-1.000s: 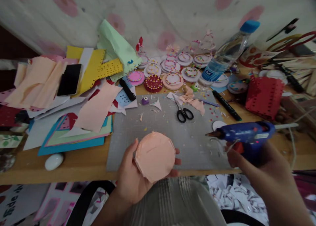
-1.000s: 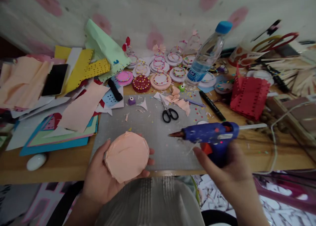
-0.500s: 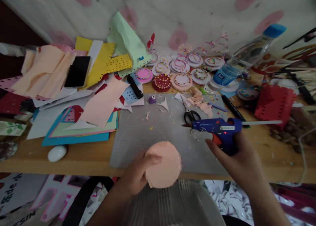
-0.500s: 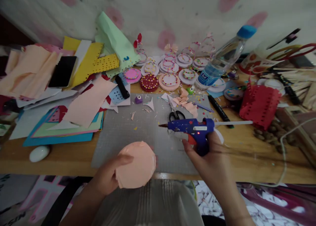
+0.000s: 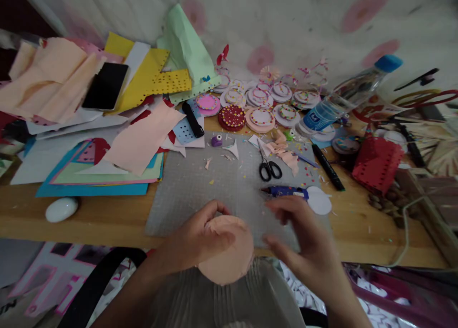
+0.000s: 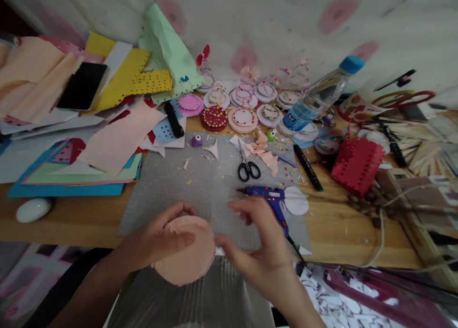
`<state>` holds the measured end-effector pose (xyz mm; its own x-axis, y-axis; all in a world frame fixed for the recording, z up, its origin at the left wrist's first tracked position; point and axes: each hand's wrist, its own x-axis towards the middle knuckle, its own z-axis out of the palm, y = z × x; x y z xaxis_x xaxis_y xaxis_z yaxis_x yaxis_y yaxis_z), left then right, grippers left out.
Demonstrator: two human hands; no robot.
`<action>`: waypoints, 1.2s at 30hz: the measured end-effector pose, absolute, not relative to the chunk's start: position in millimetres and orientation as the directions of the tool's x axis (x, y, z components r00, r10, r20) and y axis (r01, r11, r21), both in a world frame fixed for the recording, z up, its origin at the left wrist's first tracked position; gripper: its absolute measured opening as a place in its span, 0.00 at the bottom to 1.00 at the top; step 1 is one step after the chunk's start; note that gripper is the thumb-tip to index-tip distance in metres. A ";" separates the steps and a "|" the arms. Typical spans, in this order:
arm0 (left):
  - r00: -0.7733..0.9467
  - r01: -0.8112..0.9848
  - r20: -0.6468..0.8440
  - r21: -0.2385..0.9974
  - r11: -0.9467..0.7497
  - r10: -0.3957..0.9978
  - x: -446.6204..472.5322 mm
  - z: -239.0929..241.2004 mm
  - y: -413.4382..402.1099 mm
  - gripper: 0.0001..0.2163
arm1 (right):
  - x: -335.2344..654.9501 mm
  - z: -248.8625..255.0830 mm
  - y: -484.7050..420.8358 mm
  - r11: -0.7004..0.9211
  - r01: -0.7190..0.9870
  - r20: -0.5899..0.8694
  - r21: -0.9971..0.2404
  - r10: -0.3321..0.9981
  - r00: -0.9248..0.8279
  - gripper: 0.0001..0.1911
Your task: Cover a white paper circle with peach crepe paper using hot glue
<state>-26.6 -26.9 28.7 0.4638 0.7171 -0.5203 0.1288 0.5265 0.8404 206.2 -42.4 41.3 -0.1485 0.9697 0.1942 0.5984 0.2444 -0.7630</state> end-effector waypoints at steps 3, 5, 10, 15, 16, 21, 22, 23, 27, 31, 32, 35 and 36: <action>0.554 0.147 -0.471 0.867 0.476 0.686 -26.4 36.7 -28.9 0.13 | 182.6 51.8 -34.5 0.168 0.384 0.012 -0.908 0.926 -0.378 0.04; 0.555 0.213 -0.486 0.867 0.450 0.675 -27.3 41.0 -29.8 0.13 | 177.0 53.2 -29.9 0.077 0.310 -0.063 -0.948 0.907 -0.416 0.06; 0.574 0.287 -0.529 0.845 0.452 0.625 -29.3 49.2 -27.9 0.11 | 178.7 52.2 -25.4 -0.105 0.208 -0.182 -0.972 0.899 -0.399 0.11; 0.559 0.194 -0.480 0.869 0.456 0.676 -26.0 47.2 -25.4 0.09 | 176.2 52.1 -25.2 -0.185 0.194 -0.242 -0.963 0.913 -0.327 0.12; 0.537 0.176 -0.474 0.872 0.457 0.697 -25.2 46.1 -25.4 0.09 | 175.2 52.3 -25.2 -0.179 0.201 -0.237 -0.963 0.918 -0.318 0.12; 0.386 0.129 -0.401 0.915 0.381 0.831 -21.6 44.1 -27.5 0.09 | 171.9 50.9 -27.7 -0.030 0.238 -0.093 -0.971 0.962 -0.258 0.08; 0.351 0.139 -0.385 0.923 0.360 0.854 -20.8 44.6 -28.2 0.08 | 172.2 49.7 -29.2 0.050 0.255 -0.014 -0.966 0.970 -0.241 0.05; 0.317 0.153 -0.371 0.928 0.339 0.873 -20.0 45.2 -29.2 0.08 | 173.0 48.2 -31.0 0.148 0.288 0.080 -0.946 0.969 -0.235 0.02; 0.222 0.214 -0.292 0.946 0.245 0.930 -16.9 46.9 -34.2 0.07 | 177.4 42.7 -38.1 0.474 0.484 0.348 -0.736 0.877 -0.331 0.11; 0.221 0.250 -0.226 0.953 0.169 0.949 -14.9 47.5 -38.4 0.09 | 176.1 41.2 -40.6 0.522 0.552 0.386 -0.650 0.853 -0.353 0.12; 0.230 0.257 -0.224 0.953 0.163 0.947 -14.7 47.7 -39.1 0.10 | 174.7 41.6 -40.4 0.524 0.558 0.385 -0.643 0.852 -0.356 0.12; 0.271 0.268 -0.244 0.948 0.171 0.931 -15.2 47.5 -40.2 0.11 | 169.8 44.2 -39.5 0.502 0.551 0.354 -0.666 0.863 -0.359 0.10; 0.282 0.265 -0.252 0.948 0.177 0.926 -15.5 47.2 -40.3 0.11 | 168.6 45.3 -39.0 0.479 0.540 0.335 -0.693 0.876 -0.347 0.09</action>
